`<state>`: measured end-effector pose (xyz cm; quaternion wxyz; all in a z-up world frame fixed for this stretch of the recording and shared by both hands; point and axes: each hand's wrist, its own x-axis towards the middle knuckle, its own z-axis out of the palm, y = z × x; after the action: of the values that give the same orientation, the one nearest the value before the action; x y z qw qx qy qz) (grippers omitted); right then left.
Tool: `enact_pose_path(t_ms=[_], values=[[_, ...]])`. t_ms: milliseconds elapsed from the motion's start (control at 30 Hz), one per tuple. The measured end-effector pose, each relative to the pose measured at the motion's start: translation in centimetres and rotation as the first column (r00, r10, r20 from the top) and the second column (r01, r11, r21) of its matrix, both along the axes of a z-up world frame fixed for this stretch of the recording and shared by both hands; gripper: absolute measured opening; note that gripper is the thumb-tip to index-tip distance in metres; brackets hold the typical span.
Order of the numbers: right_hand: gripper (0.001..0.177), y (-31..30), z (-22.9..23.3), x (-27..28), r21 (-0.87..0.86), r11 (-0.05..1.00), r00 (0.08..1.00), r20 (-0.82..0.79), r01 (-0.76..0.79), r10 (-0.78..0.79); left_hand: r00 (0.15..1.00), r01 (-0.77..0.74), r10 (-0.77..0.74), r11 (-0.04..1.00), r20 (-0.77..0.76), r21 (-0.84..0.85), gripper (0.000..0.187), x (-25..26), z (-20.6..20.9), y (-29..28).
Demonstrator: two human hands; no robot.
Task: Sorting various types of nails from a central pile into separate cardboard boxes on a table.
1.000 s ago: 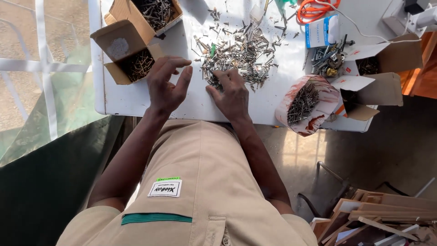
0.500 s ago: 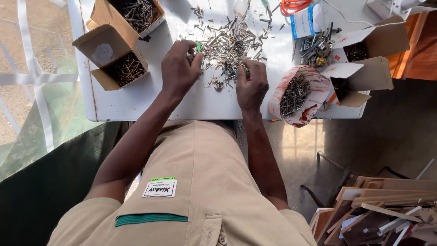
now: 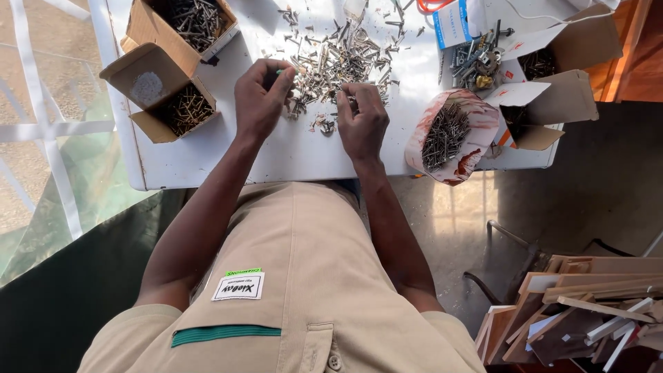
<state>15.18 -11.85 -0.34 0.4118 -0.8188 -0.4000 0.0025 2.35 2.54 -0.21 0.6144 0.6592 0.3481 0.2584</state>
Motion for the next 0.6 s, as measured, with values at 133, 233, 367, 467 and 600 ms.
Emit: enact_pose_path(t_ms=[133,233,367,467,600], values=[[0.011,3.4,-1.0,2.6,-0.052,0.998,0.998,0.040,-0.041,0.043,0.994,-0.107,0.111,0.965,0.006,-0.241,0.022,-1.8,0.7,-0.5],[0.017,6.0,-3.9,4.8,-0.211,0.977,0.999,0.021,-0.020,0.025,0.989,-0.135,0.147,0.931,0.012,-0.340,0.027,-2.5,1.1,-0.9],[0.024,7.6,-2.4,5.1,-0.385,0.920,0.996,-0.083,-0.070,0.041,0.974,-0.166,0.220,0.862,0.057,-0.478,0.024,-2.9,0.0,-1.5],[0.016,7.2,-2.3,6.0,-0.351,0.925,0.982,-0.169,-0.144,0.089,0.973,-0.174,0.224,0.860,0.048,-0.480,0.021,-3.2,0.1,-1.5],[0.014,5.9,-2.8,6.9,-0.172,0.981,0.987,-0.149,-0.091,0.066,0.977,-0.178,0.211,0.866,0.021,-0.467,0.018,-3.6,0.3,-1.3]])
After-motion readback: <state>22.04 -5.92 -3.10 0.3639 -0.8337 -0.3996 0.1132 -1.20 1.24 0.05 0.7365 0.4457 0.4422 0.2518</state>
